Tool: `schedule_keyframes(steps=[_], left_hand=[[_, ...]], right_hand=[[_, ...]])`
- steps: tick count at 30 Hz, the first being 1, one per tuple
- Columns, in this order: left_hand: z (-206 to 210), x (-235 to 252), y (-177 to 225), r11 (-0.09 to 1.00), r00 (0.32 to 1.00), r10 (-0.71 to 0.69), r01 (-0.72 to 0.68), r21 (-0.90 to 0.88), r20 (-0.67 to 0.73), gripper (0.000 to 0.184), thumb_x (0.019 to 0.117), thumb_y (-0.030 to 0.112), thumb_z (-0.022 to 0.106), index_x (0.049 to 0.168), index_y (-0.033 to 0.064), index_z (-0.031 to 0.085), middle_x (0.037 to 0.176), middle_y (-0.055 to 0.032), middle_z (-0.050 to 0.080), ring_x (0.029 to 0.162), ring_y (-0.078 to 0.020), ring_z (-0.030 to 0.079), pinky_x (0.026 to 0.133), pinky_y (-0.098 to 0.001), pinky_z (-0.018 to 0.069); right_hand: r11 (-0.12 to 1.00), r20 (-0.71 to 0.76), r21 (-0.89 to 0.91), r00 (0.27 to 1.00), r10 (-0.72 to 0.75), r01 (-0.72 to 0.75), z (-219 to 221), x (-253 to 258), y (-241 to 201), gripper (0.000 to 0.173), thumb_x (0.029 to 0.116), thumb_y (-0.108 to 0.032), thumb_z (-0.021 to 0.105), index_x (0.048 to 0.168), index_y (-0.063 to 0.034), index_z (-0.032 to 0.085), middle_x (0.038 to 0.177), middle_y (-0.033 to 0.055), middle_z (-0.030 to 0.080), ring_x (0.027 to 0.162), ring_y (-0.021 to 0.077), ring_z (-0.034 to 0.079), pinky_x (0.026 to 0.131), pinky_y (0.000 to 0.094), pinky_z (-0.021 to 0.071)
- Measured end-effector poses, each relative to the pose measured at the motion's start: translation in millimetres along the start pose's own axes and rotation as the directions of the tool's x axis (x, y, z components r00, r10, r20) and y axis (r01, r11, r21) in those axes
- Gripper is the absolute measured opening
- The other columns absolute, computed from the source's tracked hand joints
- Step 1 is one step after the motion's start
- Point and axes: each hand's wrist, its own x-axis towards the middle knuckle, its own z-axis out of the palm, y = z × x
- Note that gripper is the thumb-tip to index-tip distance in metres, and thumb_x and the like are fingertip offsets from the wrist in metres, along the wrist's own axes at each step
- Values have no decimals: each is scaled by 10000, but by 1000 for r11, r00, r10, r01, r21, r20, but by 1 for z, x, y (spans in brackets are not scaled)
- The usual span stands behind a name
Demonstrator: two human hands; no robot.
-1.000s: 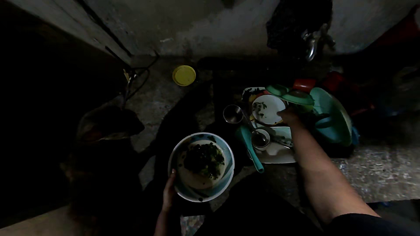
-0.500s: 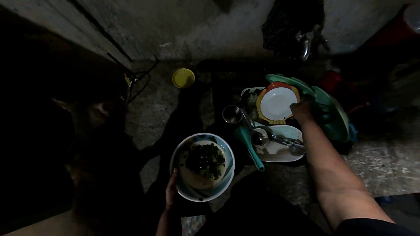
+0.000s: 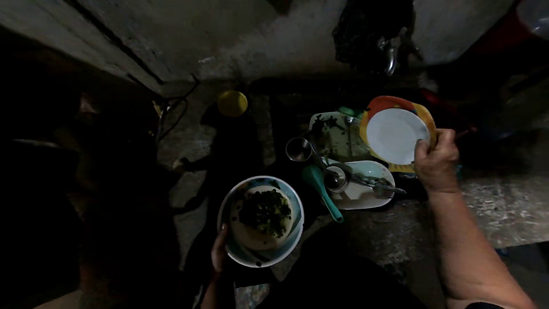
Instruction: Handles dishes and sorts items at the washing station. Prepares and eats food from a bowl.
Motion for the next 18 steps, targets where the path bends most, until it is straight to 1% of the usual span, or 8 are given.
schedule_keyframes(steps=[3,5,6,8,10,13,16,18], left_hand=[[2,0,2,999,999,-45,45,-12,-21,334,1078,159,316,1289,87,564,1075,81,726,1002,8,685,891,-216,585],[4,0,5,998,998,-59,59,12,-15,333,1084,166,310,1315,83,535,1081,92,713,1003,21,676,891,-205,580],[3,0,5,998,998,-60,60,19,-9,340,1084,165,306,1337,76,515,1093,93,707,1010,27,672,896,-201,577],[4,0,5,998,998,-64,64,18,-10,347,1084,161,304,1354,68,500,1109,90,707,1015,30,671,896,-196,576],[4,0,6,995,996,-85,86,44,-21,352,1091,167,306,1369,45,484,1119,66,692,1016,27,663,894,-195,570],[3,0,9,991,993,-119,119,53,-6,362,1088,176,296,1380,41,463,1127,63,693,1017,24,665,889,-208,577],[-1,2,10,984,985,-168,166,64,25,388,1100,204,261,1427,55,408,1147,51,681,1015,16,670,876,-210,587],[-2,2,10,983,983,-180,179,42,19,398,1103,215,266,1430,54,425,1157,36,690,1021,-3,677,880,-228,591]], right_hand=[[998,-27,52,999,-44,45,-14,-9,13,375,1050,-157,491,1319,104,487,1093,348,640,968,482,671,864,609,533],[997,6,54,998,-63,62,-21,-11,15,393,1048,-170,492,1327,106,493,1105,358,639,985,494,668,876,625,521],[997,56,62,997,-59,55,-22,-10,15,400,1050,-170,492,1340,106,494,1122,363,637,998,504,666,887,644,515],[996,194,84,981,-8,-8,-18,-8,14,385,1062,-156,510,1359,90,503,1146,361,636,1014,519,661,892,683,502],[990,322,83,943,84,-116,-5,-5,14,347,1065,-151,531,1349,49,526,1151,335,644,1030,499,660,896,695,498],[967,446,15,868,221,-253,16,5,13,349,1063,-144,550,1370,20,554,1238,325,632,1136,497,631,957,705,463],[949,487,-75,819,303,-307,28,14,13,351,1046,-156,578,1362,-2,577,1159,321,654,1039,502,651,882,705,484],[934,490,-163,796,356,-318,33,18,12,355,1034,-156,589,1349,6,578,1098,330,656,961,506,656,823,702,493]])
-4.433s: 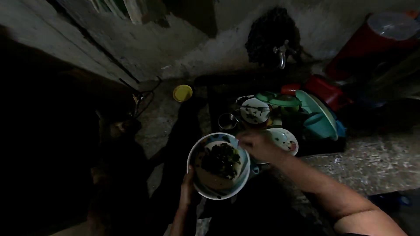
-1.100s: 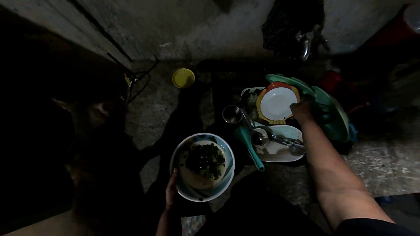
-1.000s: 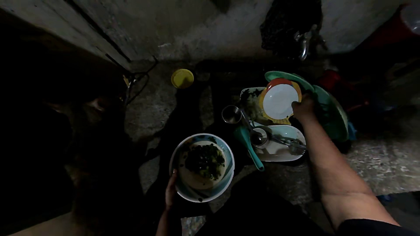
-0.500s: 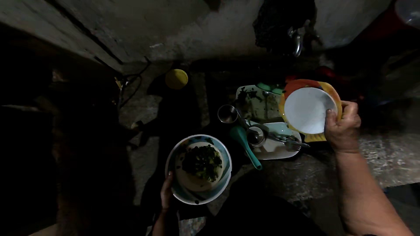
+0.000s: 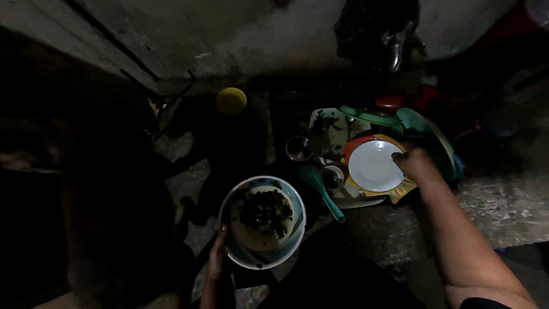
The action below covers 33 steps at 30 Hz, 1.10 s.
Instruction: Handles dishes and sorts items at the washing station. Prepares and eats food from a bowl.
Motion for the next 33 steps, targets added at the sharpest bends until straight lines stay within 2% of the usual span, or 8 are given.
schedule_keyframes(steps=[3,7,12,18,22,25,29,33], left_hand=[[2,-1,3,999,1000,22,-22,41,-15,388,1093,196,279,1413,44,437,1137,64,689,1013,32,665,883,-191,577],[-6,4,-3,996,999,44,-43,77,-12,368,1074,215,311,1348,47,491,1050,90,718,957,28,686,858,-198,591],[-12,6,-10,997,998,57,-57,52,-10,340,1046,262,385,1274,69,548,1007,94,738,937,2,703,852,-226,602],[-13,5,-10,993,998,56,-53,106,-26,365,1058,270,376,1307,53,530,1037,102,719,956,32,684,863,-195,587],[-12,5,-9,994,998,50,-47,102,-28,344,1058,269,391,1292,70,546,1021,108,727,947,32,690,856,-191,590],[-15,7,-12,995,998,50,-47,90,-34,342,1041,306,440,1272,85,562,1012,111,733,934,24,697,842,-198,597],[-14,8,-12,995,999,46,-45,91,-15,544,1015,336,464,1450,18,386,1150,66,684,1015,22,669,889,-191,576],[-8,4,-7,995,998,27,-22,94,-48,464,1044,248,364,1440,7,380,1136,58,675,1000,35,662,878,-183,573]], right_hand=[[983,-20,-183,1000,-21,18,6,-2,-16,388,1003,-126,603,1340,61,561,1205,347,628,1105,536,629,908,715,487],[933,-50,-193,947,-318,303,22,-3,-48,371,992,-120,636,1303,83,629,1413,312,546,1340,497,497,1104,666,395],[929,195,-37,914,-355,369,71,45,-113,392,1047,-121,556,1399,50,567,1387,296,571,1260,446,584,1076,587,454],[974,198,-92,963,-184,205,113,101,-159,664,1045,-294,589,1597,-48,313,1533,274,444,1392,456,464,1112,630,397],[937,128,-244,966,-223,249,144,101,-165,600,1047,-222,539,1598,-107,333,1615,230,352,1509,433,295,1195,621,279],[904,171,-295,948,-269,310,153,84,-166,638,982,-44,608,1560,19,345,1568,320,352,1457,491,350,1146,623,356],[850,312,-254,871,-380,462,146,71,-161,679,964,-12,636,1567,46,328,1628,310,262,1509,492,251,1211,606,267],[810,324,-229,827,-459,539,145,66,-155,521,945,-23,664,1439,57,515,1511,291,451,1393,461,447,1139,609,369]])
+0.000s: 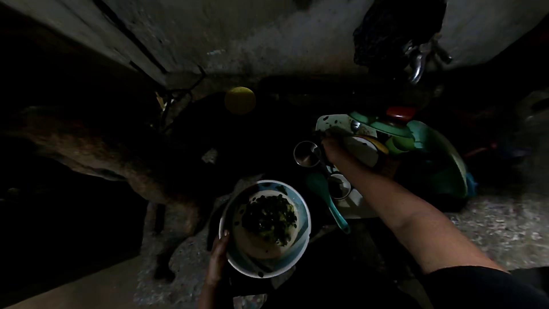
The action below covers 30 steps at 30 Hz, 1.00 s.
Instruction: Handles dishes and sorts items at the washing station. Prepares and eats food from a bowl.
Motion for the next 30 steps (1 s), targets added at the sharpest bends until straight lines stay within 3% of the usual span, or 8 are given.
schedule_keyframes(steps=[8,12,16,19,22,24,26,30], left_hand=[[10,-2,8,997,1000,10,-11,-72,-13,372,1076,191,306,1390,43,438,1087,58,708,961,6,693,845,-209,600],[16,-1,8,986,1000,26,-27,-165,-9,351,1095,157,260,1318,39,503,1031,30,733,929,-34,713,824,-248,617],[26,-4,6,974,999,22,-27,-224,-25,380,1111,197,252,1370,37,479,1077,-9,726,959,-66,714,838,-283,621],[48,-9,10,967,999,-5,-4,-255,-33,392,1128,230,247,1353,29,497,1065,-34,721,944,-84,715,821,-294,622],[59,-8,5,963,999,22,-12,-269,33,421,1132,250,264,1396,-3,473,1143,-98,695,1022,-135,699,887,-343,606],[70,-8,4,962,996,54,-31,-271,77,421,1128,249,268,1368,-10,497,1129,-101,700,1025,-142,698,897,-350,602],[79,-11,2,963,993,61,-32,-268,102,413,1123,243,276,1373,-14,482,1119,-102,697,1014,-145,700,888,-348,605],[89,-22,-4,970,991,49,-17,-241,128,436,1122,266,294,1395,-29,464,1167,-140,679,1037,-184,693,898,-387,599]], right_hand=[[962,-155,229,981,-116,150,11,-6,3,283,948,26,628,1224,78,664,1341,268,603,1257,414,585,1085,534,460],[709,-56,705,996,74,-13,-19,-12,12,251,954,11,646,1197,71,671,1220,246,658,1097,308,646,966,462,525],[547,-52,837,996,71,5,-63,-37,29,271,958,-28,663,1214,55,631,1164,182,663,950,203,681,861,375,591],[590,-90,805,995,37,51,-103,-75,21,274,1008,-49,602,1255,68,612,1215,199,640,994,208,681,895,372,589],[680,-265,685,959,-100,261,-136,-126,-6,222,1041,-156,580,1145,12,680,1027,89,690,868,98,673,818,311,592],[695,-487,522,842,-233,495,-140,-156,-23,198,1035,-157,568,1052,-18,708,977,25,699,843,19,644,791,233,564],[665,-624,366,702,-344,651,-120,-180,-44,179,1000,-82,570,998,34,707,1050,116,705,963,105,665,868,272,558],[737,-193,264,783,-592,622,-49,-202,-65,189,1005,-63,600,1086,33,742,1252,196,676,1211,328,629,1071,483,486]])
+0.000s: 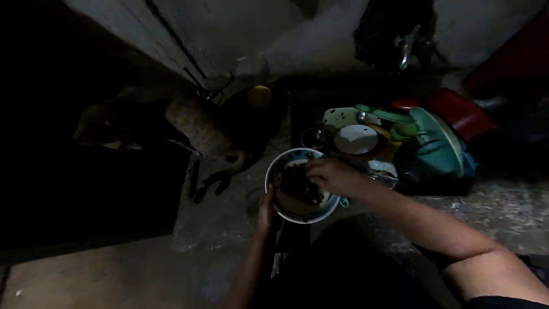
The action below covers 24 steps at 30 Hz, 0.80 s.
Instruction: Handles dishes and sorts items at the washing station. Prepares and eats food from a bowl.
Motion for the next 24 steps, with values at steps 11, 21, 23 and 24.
schedule_keyframes(steps=[11,21,23,24], left_hand=[[17,-25,-9,998,997,-49,46,45,54,423,1131,283,267,1327,18,532,1090,-67,710,977,-116,707,847,-333,614],[24,-19,-7,990,969,-103,77,121,222,443,1128,293,262,1353,8,516,1144,-77,695,1032,-121,688,895,-342,597],[23,-16,-3,992,956,-107,85,93,273,444,1130,279,237,1373,13,497,1148,-63,699,1033,-113,692,900,-331,596],[21,-15,-1,992,951,-108,83,99,289,449,1130,282,228,1380,17,490,1149,-56,700,1031,-103,692,900,-324,595]], right_hand=[[913,367,-379,882,296,-149,25,-27,6,308,1016,10,509,1295,103,601,1389,279,548,1329,448,497,1155,553,371],[936,23,-35,936,352,-352,61,-11,-1,370,1056,-111,481,1394,-7,590,1468,224,524,1368,373,506,1134,522,423],[973,78,-51,970,230,-226,72,-15,-14,314,1025,-55,508,1288,52,642,1417,252,561,1351,394,516,1154,514,393],[981,94,-96,979,180,-171,73,-18,-21,273,1019,-43,521,1215,68,674,1349,259,604,1320,411,536,1161,542,368]])
